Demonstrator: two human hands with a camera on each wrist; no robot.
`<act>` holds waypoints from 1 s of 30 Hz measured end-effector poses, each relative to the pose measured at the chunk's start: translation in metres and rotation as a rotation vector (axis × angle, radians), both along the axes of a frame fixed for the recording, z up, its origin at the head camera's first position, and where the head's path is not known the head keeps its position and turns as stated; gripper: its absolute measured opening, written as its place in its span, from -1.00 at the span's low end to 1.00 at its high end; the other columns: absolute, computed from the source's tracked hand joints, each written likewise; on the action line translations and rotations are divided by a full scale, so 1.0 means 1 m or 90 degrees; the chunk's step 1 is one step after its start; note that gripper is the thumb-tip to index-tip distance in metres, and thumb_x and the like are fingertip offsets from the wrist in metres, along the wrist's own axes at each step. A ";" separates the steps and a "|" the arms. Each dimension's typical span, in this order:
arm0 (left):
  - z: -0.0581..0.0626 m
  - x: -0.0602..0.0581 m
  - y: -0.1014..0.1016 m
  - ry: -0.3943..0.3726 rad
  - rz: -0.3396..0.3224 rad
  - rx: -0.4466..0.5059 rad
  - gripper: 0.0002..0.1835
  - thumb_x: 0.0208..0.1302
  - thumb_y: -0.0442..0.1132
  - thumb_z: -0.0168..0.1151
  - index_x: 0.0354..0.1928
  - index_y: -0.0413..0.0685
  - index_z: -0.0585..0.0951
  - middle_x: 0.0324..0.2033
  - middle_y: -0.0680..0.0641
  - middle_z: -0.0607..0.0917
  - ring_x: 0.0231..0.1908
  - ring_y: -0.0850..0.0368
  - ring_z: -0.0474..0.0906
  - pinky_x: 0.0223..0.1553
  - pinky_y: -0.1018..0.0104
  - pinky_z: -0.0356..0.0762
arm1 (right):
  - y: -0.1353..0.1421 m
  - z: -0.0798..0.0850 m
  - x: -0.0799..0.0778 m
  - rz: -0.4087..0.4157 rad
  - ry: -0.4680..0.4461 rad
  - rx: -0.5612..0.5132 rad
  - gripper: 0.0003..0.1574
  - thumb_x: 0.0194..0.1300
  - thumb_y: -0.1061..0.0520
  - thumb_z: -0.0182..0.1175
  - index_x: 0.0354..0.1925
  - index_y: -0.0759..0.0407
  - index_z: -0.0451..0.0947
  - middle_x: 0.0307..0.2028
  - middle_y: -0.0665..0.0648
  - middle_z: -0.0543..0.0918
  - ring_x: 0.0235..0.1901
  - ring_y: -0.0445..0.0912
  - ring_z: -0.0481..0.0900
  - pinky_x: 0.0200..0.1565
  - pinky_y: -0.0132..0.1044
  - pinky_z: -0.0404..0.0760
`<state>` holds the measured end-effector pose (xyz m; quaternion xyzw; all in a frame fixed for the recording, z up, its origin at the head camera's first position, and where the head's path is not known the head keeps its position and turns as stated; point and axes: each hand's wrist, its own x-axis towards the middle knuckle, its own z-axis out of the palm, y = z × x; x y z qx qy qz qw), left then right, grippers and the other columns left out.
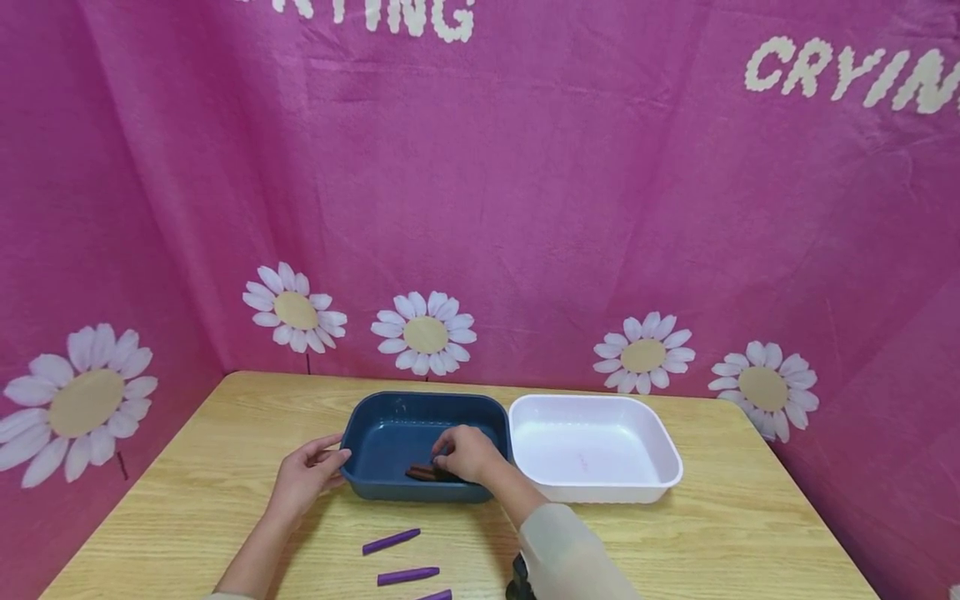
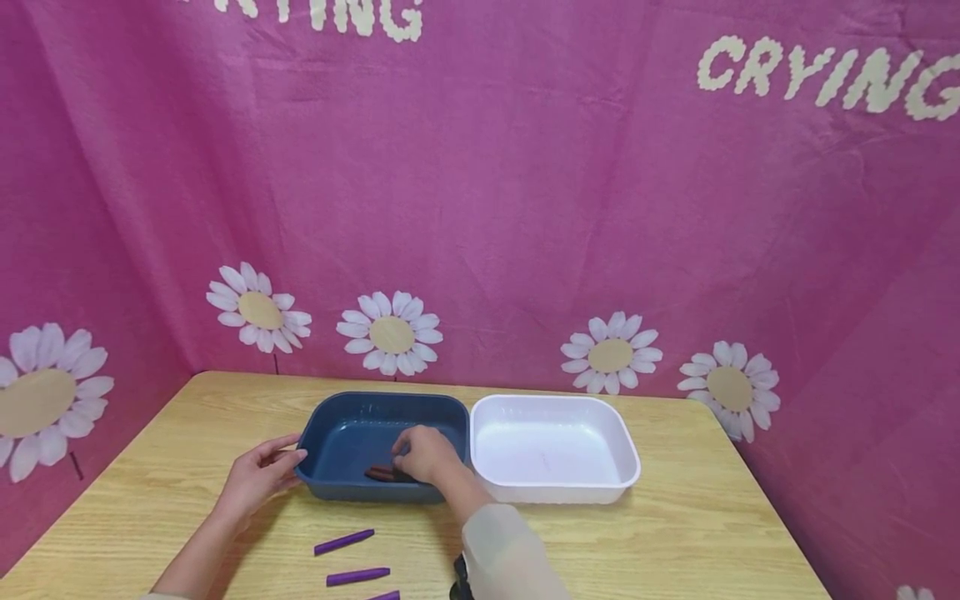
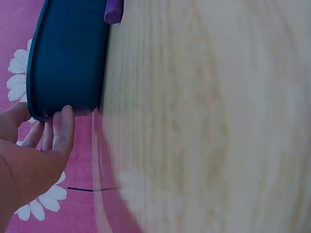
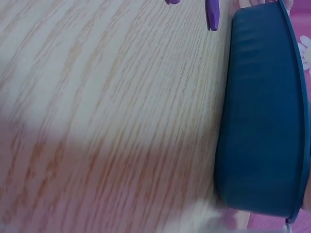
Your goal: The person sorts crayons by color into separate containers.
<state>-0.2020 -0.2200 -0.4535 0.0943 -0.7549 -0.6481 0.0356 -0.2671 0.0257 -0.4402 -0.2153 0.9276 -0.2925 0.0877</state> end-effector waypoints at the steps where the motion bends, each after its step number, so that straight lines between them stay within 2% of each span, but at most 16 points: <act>1: 0.000 0.000 0.000 -0.001 0.000 -0.003 -0.51 0.28 -0.25 0.18 0.20 -0.33 0.41 -0.23 -0.14 0.66 -0.33 0.20 0.67 -0.22 0.27 0.64 | 0.000 0.000 0.000 0.001 0.003 -0.007 -0.87 0.21 0.14 0.24 -0.26 0.11 0.67 -0.36 0.04 0.65 -0.37 -0.18 0.50 -0.27 -0.27 0.53; 8: 0.001 0.002 0.003 -0.004 0.001 -0.005 -0.52 0.28 -0.26 0.17 0.20 -0.32 0.41 -0.24 -0.14 0.65 -0.33 0.23 0.65 -0.22 0.29 0.64 | 0.003 -0.001 -0.001 0.003 0.018 -0.043 -0.84 0.21 0.13 0.24 -0.23 0.14 0.67 -0.35 0.04 0.65 -0.39 -0.20 0.47 -0.32 -0.33 0.49; 16: 0.002 0.001 0.003 0.002 0.003 -0.012 -0.53 0.29 -0.27 0.16 0.20 -0.32 0.41 -0.18 -0.22 0.64 -0.32 0.20 0.66 -0.20 0.25 0.64 | 0.004 0.007 0.000 0.005 0.012 -0.101 -0.78 0.19 0.13 0.26 -0.18 0.18 0.66 -0.27 0.07 0.66 -0.31 -0.17 0.52 -0.27 -0.31 0.52; 21: 0.000 0.001 0.002 0.004 0.001 -0.013 -0.53 0.28 -0.29 0.16 0.20 -0.34 0.41 -0.18 -0.22 0.65 -0.32 0.20 0.67 -0.23 0.29 0.64 | 0.007 0.012 0.006 0.008 0.018 -0.126 -0.75 0.17 0.13 0.28 -0.16 0.17 0.65 -0.29 0.07 0.65 -0.33 -0.16 0.53 -0.33 -0.34 0.51; 27: 0.001 0.001 0.002 0.001 0.003 -0.010 -0.51 0.28 -0.27 0.18 0.20 -0.34 0.40 -0.25 -0.12 0.65 -0.34 0.25 0.65 -0.23 0.29 0.64 | 0.014 0.021 0.015 0.011 0.010 -0.161 -0.71 0.19 0.11 0.27 -0.10 0.16 0.62 -0.26 0.08 0.64 -0.35 -0.15 0.54 -0.37 -0.33 0.51; 30: 0.002 0.002 0.003 0.005 0.002 -0.009 -0.50 0.28 -0.27 0.18 0.20 -0.36 0.39 -0.25 -0.14 0.65 -0.33 0.24 0.64 -0.23 0.27 0.64 | 0.019 0.028 0.017 0.013 0.005 -0.185 -0.68 0.18 0.11 0.27 -0.08 0.16 0.61 -0.26 0.09 0.64 -0.37 -0.15 0.53 -0.39 -0.34 0.50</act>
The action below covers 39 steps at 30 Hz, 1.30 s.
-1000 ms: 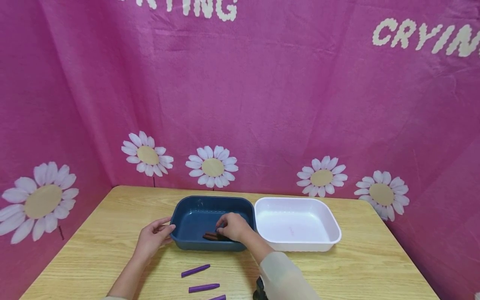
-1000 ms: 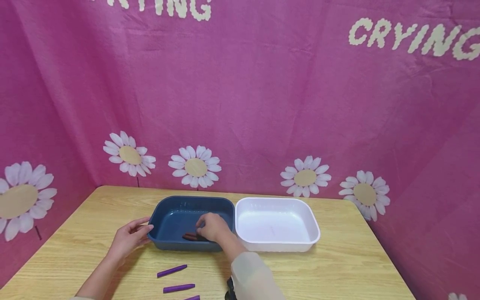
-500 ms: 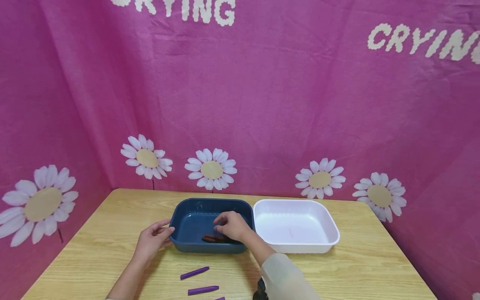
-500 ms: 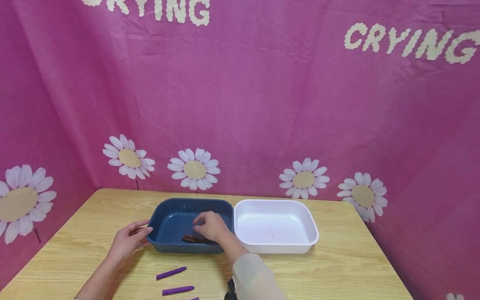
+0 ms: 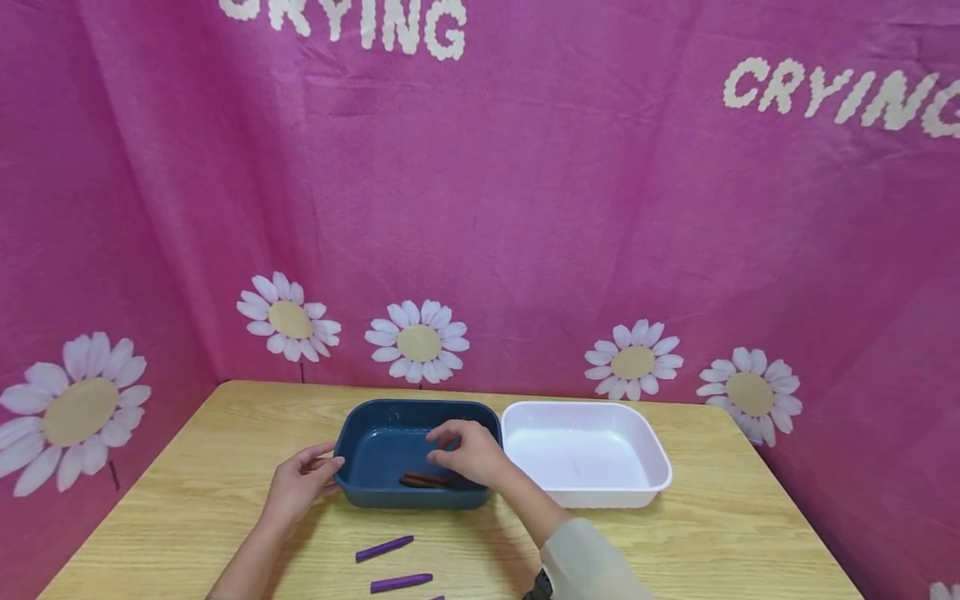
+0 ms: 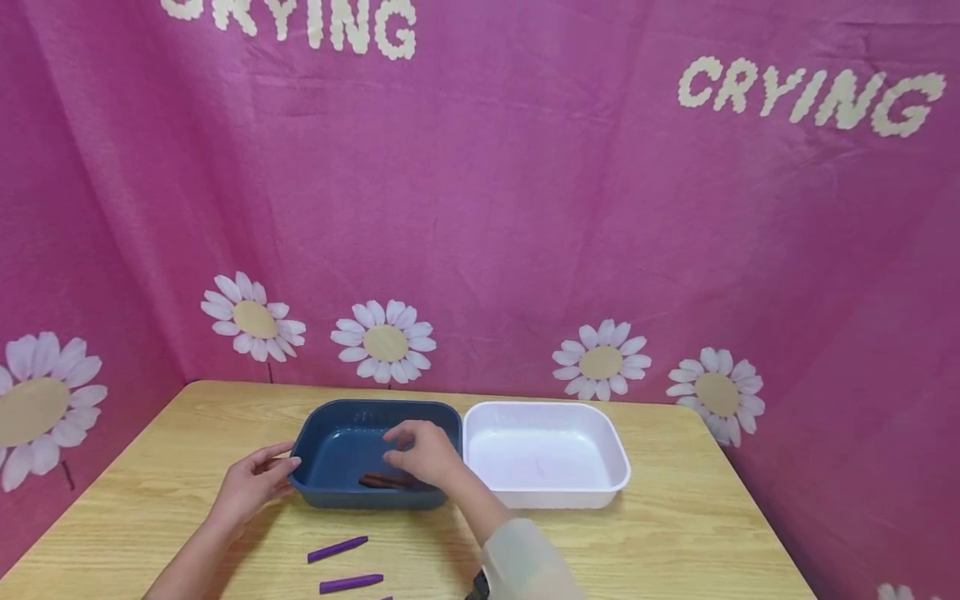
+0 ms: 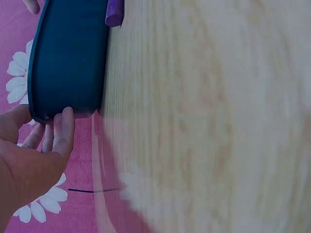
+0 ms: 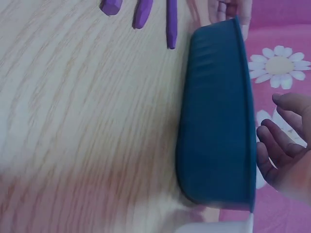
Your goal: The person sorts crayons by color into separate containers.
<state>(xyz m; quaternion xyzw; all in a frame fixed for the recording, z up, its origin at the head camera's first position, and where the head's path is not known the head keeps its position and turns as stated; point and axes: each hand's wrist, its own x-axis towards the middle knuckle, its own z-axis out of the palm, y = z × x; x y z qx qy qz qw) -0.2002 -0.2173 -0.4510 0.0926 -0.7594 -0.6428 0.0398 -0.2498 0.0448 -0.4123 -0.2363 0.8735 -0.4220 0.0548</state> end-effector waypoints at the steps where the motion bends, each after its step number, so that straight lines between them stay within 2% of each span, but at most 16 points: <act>1: 0.000 0.000 0.000 0.000 -0.001 -0.003 -0.50 0.28 -0.27 0.18 0.21 -0.36 0.39 -0.24 -0.15 0.65 -0.33 0.24 0.65 -0.23 0.27 0.64 | 0.002 0.001 0.001 0.001 0.000 -0.008 -0.68 0.19 0.11 0.27 -0.07 0.16 0.61 -0.26 0.09 0.64 -0.38 -0.15 0.53 -0.40 -0.35 0.50; 8: 0.001 0.000 0.000 -0.002 -0.007 -0.011 -0.52 0.30 -0.27 0.15 0.21 -0.35 0.39 -0.26 -0.11 0.65 -0.35 0.28 0.65 -0.23 0.30 0.64 | 0.020 0.009 0.005 -0.011 0.016 -0.026 -0.70 0.21 0.09 0.25 -0.07 0.10 0.62 -0.18 0.19 0.65 -0.35 -0.13 0.53 -0.40 -0.37 0.50; 15: 0.001 0.000 0.001 0.003 -0.011 -0.020 -0.51 0.30 -0.25 0.14 0.22 -0.34 0.39 -0.24 -0.13 0.64 -0.36 0.29 0.65 -0.24 0.32 0.64 | 0.043 0.012 0.007 -0.024 0.041 -0.043 -0.67 0.20 0.11 0.25 -0.06 0.21 0.61 -0.17 0.25 0.65 -0.35 -0.14 0.53 -0.39 -0.40 0.52; 22: -0.001 -0.001 0.001 0.009 -0.010 0.000 -0.50 0.29 -0.27 0.16 0.22 -0.37 0.38 -0.28 -0.10 0.65 -0.38 0.27 0.66 -0.25 0.31 0.64 | 0.063 0.018 0.009 -0.063 0.068 -0.059 -0.68 0.14 0.16 0.30 -0.12 0.26 0.63 -0.27 0.19 0.66 -0.36 -0.10 0.53 -0.36 -0.42 0.50; 28: -0.002 0.000 0.001 0.001 -0.006 0.012 -0.47 0.29 -0.24 0.18 0.23 -0.37 0.36 -0.30 -0.06 0.65 -0.38 0.26 0.67 -0.23 0.28 0.64 | 0.085 0.020 0.007 -0.099 0.087 -0.077 -0.70 0.10 0.21 0.32 -0.17 0.30 0.64 -0.28 0.24 0.70 -0.40 -0.11 0.56 -0.37 -0.45 0.49; 39: -0.002 0.000 -0.001 -0.015 -0.005 0.007 -0.44 0.27 -0.14 0.20 0.22 -0.33 0.38 -0.33 0.05 0.66 -0.38 0.30 0.66 -0.24 0.31 0.64 | 0.127 0.024 0.008 -0.164 0.072 -0.062 -0.68 0.10 0.20 0.32 -0.14 0.29 0.63 -0.31 0.18 0.70 -0.41 -0.11 0.55 -0.38 -0.43 0.50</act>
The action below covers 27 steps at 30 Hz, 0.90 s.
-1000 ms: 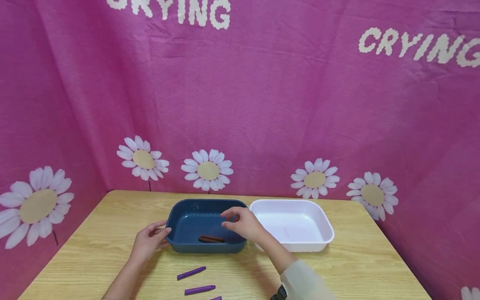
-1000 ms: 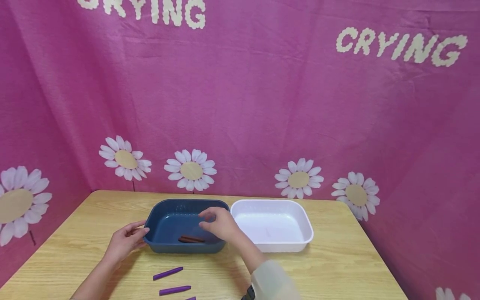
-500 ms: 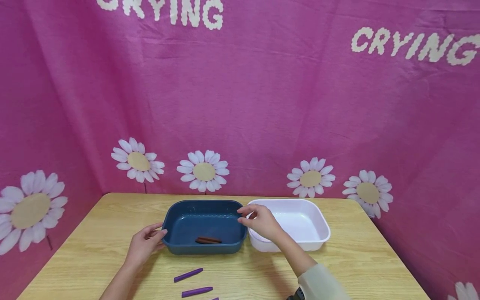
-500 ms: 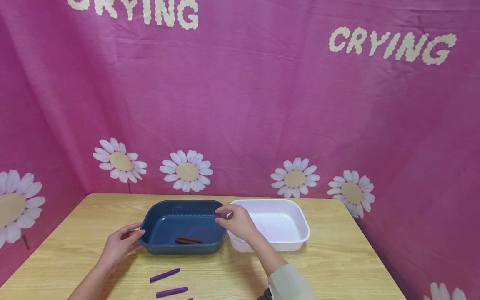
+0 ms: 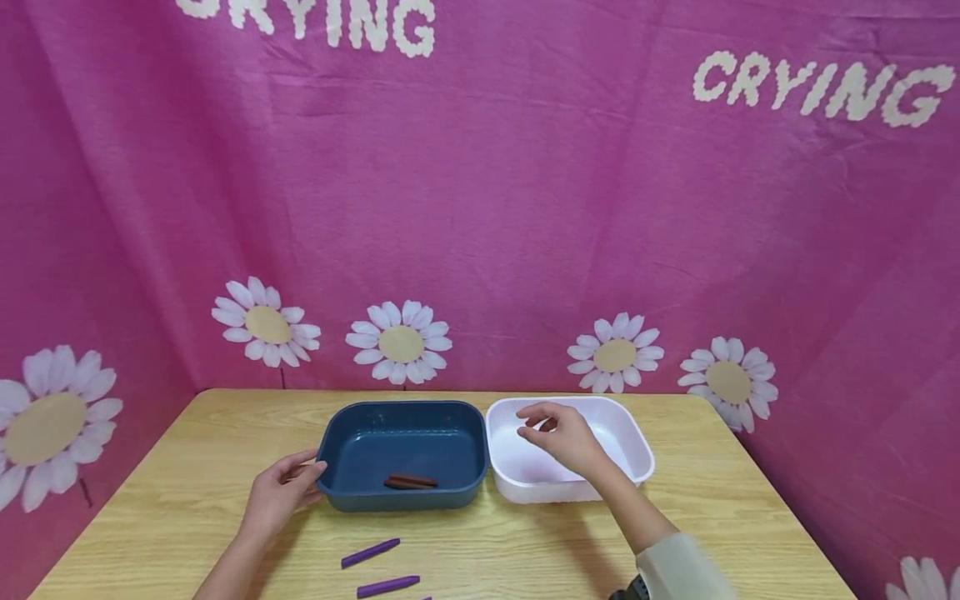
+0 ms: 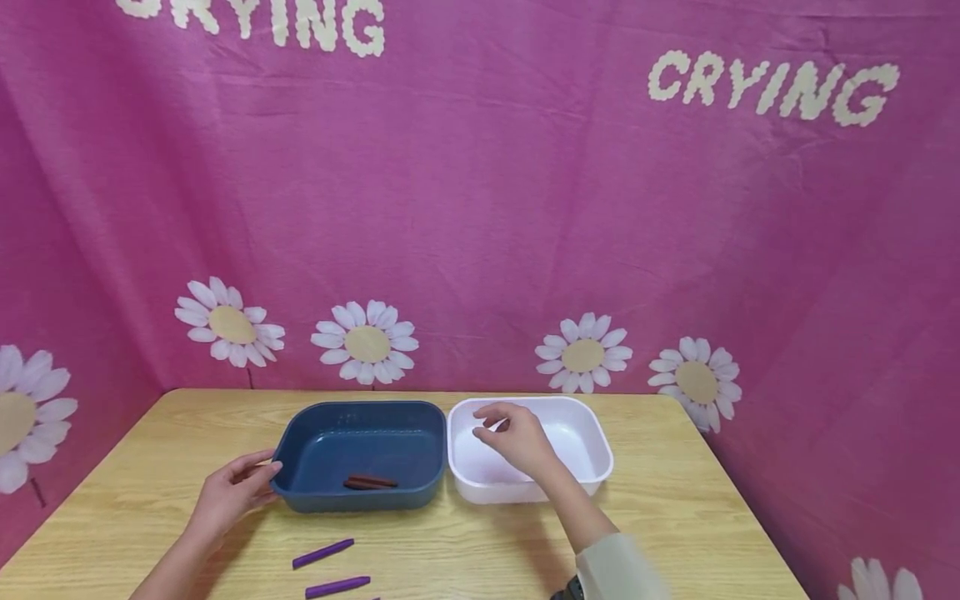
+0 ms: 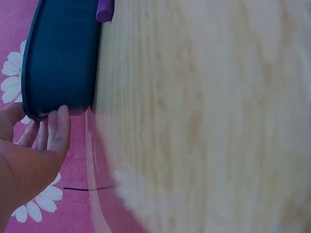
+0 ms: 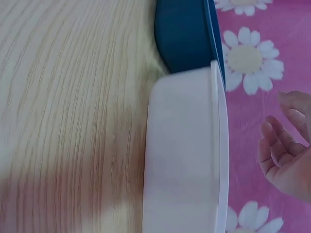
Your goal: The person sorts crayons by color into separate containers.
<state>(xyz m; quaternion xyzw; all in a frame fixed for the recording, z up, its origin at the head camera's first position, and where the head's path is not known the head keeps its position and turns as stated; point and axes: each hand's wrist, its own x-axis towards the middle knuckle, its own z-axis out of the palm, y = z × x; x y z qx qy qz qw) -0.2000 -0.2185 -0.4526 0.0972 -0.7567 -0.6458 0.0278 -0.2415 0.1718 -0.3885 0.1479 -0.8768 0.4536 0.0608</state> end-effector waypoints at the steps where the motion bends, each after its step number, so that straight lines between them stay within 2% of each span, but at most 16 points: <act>1: 0.000 0.000 0.000 -0.001 0.000 0.002 -0.44 0.27 -0.15 0.20 0.22 -0.33 0.38 -0.34 0.06 0.66 -0.39 0.31 0.66 -0.24 0.31 0.64 | 0.004 0.000 0.000 -0.004 -0.003 0.001 -0.68 0.11 0.19 0.32 -0.13 0.28 0.62 -0.31 0.18 0.70 -0.40 -0.10 0.55 -0.38 -0.42 0.50; 13: 0.000 0.001 -0.001 -0.006 0.003 0.004 -0.40 0.24 -0.10 0.23 0.22 -0.33 0.38 -0.40 0.15 0.63 -0.41 0.34 0.64 -0.25 0.35 0.64 | 0.060 0.000 0.002 -0.069 0.000 0.011 -0.63 0.16 0.12 0.30 -0.08 0.28 0.60 -0.29 0.19 0.67 -0.40 -0.15 0.55 -0.37 -0.39 0.52; 20: -0.001 0.001 -0.002 -0.010 0.001 0.003 -0.37 0.23 -0.07 0.24 0.23 -0.34 0.37 -0.40 0.15 0.63 -0.41 0.34 0.63 -0.25 0.37 0.63 | 0.081 -0.002 0.002 -0.106 -0.032 0.004 -0.62 0.18 0.07 0.28 -0.05 0.20 0.60 -0.26 0.18 0.66 -0.36 -0.17 0.55 -0.34 -0.39 0.51; 27: 0.000 0.001 -0.001 -0.015 0.002 -0.004 -0.37 0.23 -0.04 0.24 0.22 -0.32 0.38 -0.37 0.10 0.64 -0.42 0.33 0.62 -0.26 0.38 0.63 | 0.099 -0.003 0.005 -0.129 -0.046 -0.005 -0.54 0.20 0.06 0.27 0.02 0.26 0.55 -0.20 0.23 0.65 -0.30 -0.19 0.54 -0.34 -0.39 0.51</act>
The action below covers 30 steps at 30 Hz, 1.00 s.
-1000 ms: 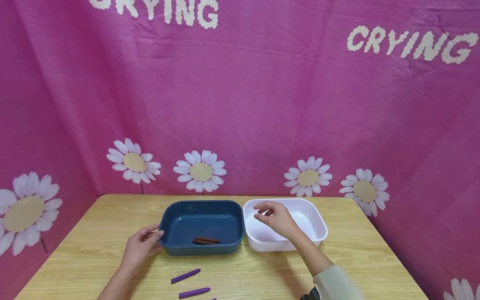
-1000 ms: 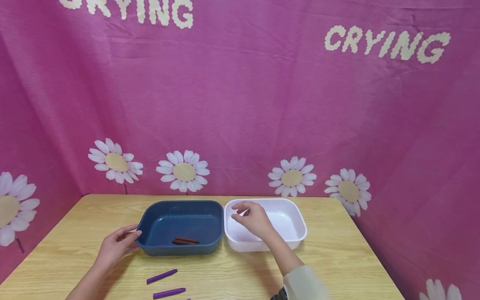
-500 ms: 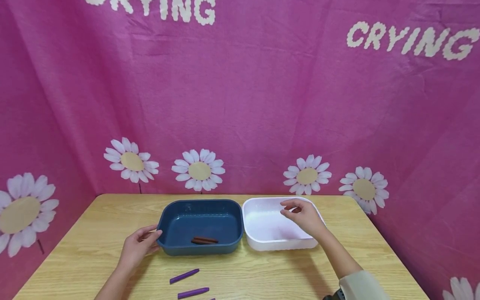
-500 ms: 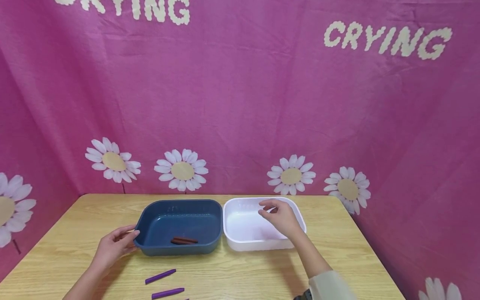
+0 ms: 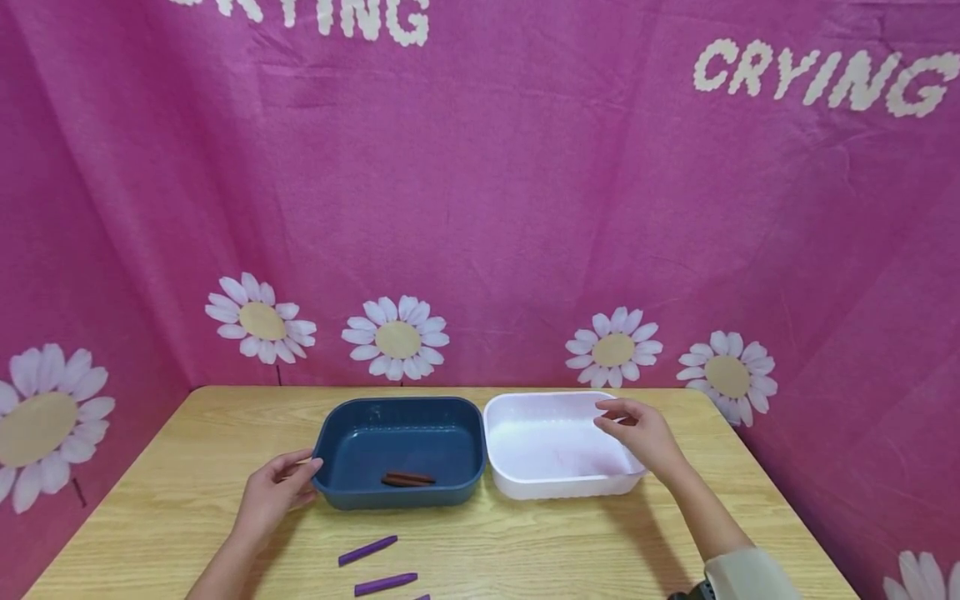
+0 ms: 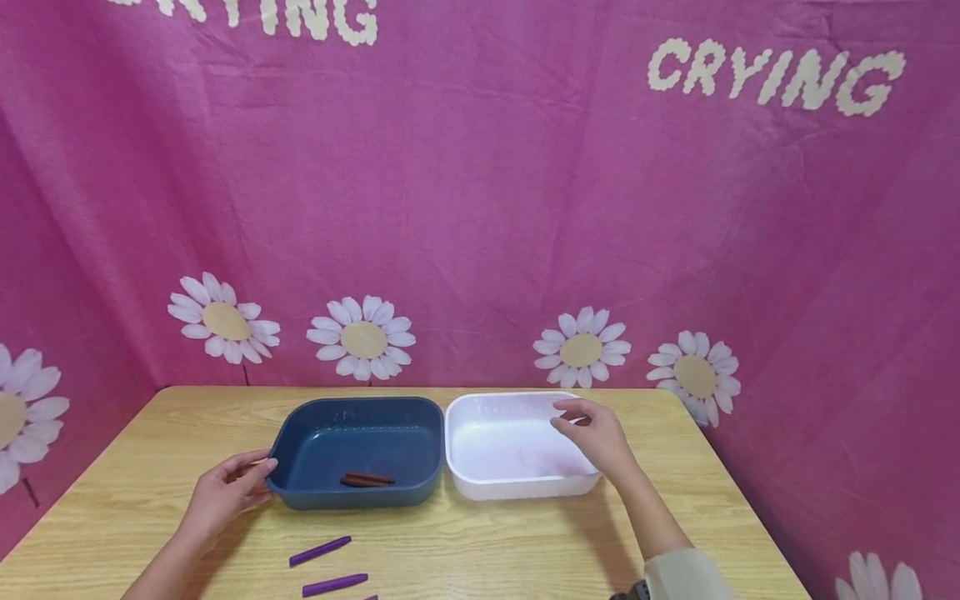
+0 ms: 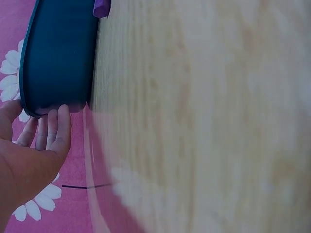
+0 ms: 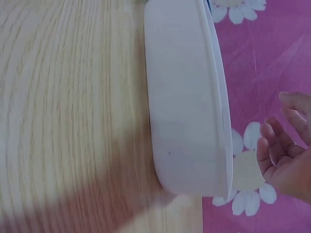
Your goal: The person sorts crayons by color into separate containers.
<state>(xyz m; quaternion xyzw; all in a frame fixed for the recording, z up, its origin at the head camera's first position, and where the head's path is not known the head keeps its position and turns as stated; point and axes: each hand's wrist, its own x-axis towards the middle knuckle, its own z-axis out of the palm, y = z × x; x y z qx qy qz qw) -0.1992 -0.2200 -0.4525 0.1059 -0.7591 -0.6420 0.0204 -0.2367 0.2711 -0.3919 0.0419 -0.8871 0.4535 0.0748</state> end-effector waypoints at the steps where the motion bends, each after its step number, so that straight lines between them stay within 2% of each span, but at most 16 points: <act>1: 0.000 0.000 0.000 -0.001 -0.001 -0.002 -0.36 0.23 -0.03 0.24 0.22 -0.32 0.39 -0.36 0.09 0.65 -0.41 0.33 0.62 -0.26 0.37 0.63 | 0.002 0.000 0.001 -0.004 -0.003 -0.002 -0.53 0.20 0.05 0.27 0.03 0.26 0.55 -0.18 0.24 0.65 -0.28 -0.18 0.54 -0.33 -0.39 0.51; 8: 0.004 0.006 -0.005 0.005 -0.001 -0.017 -0.36 0.22 -0.03 0.24 0.20 -0.34 0.39 -0.38 0.08 0.64 -0.39 0.28 0.62 -0.25 0.35 0.63 | 0.017 -0.002 0.005 -0.039 -0.012 0.016 -0.46 0.24 0.02 0.23 0.11 0.27 0.48 -0.03 0.34 0.59 -0.12 -0.01 0.55 -0.24 -0.41 0.51; 15: 0.008 0.018 -0.010 0.007 -0.011 -0.101 -0.39 0.21 0.01 0.24 0.16 -0.30 0.45 -0.26 -0.05 0.63 -0.33 0.27 0.61 -0.25 0.37 0.63 | 0.030 -0.014 0.009 -0.097 -0.033 0.016 -0.41 0.25 0.06 0.22 0.15 0.35 0.42 0.06 0.44 0.51 0.00 0.17 0.51 -0.19 -0.44 0.49; 21: 0.018 0.031 -0.008 0.008 -0.040 -0.183 -0.48 0.20 -0.04 0.26 0.09 -0.25 0.52 -0.21 -0.10 0.65 -0.33 0.31 0.53 -0.30 0.41 0.58 | 0.041 -0.034 0.007 -0.115 -0.077 -0.014 -0.32 0.27 0.10 0.18 0.25 0.38 0.28 0.15 0.52 0.39 0.12 0.28 0.42 0.01 -0.18 0.56; 24: 0.022 0.037 -0.005 0.003 -0.068 -0.210 -0.53 0.18 -0.09 0.29 0.04 -0.24 0.55 -0.24 -0.08 0.66 -0.34 0.28 0.53 -0.33 0.42 0.55 | 0.042 -0.044 0.006 -0.122 -0.083 -0.046 -0.28 0.25 0.11 0.20 0.28 0.38 0.23 0.13 0.53 0.39 0.07 0.25 0.46 -0.06 -0.26 0.59; 28: 0.022 0.044 -0.001 0.013 -0.128 -0.259 -0.62 0.15 -0.15 0.31 -0.03 -0.20 0.60 -0.23 -0.06 0.67 -0.27 0.20 0.54 -0.34 0.42 0.54 | 0.039 -0.054 0.005 -0.131 -0.102 -0.088 -0.25 0.26 0.13 0.19 0.31 0.34 0.17 0.13 0.52 0.39 0.05 0.18 0.47 -0.16 -0.36 0.59; 30: 0.019 0.047 0.001 0.021 -0.161 -0.290 -0.65 0.13 -0.14 0.33 -0.07 -0.16 0.61 -0.20 -0.05 0.67 -0.24 0.18 0.53 -0.34 0.42 0.52 | 0.037 -0.057 0.003 -0.131 -0.115 -0.097 -0.22 0.27 0.11 0.19 0.33 0.32 0.14 0.16 0.52 0.35 0.09 0.22 0.44 -0.11 -0.27 0.61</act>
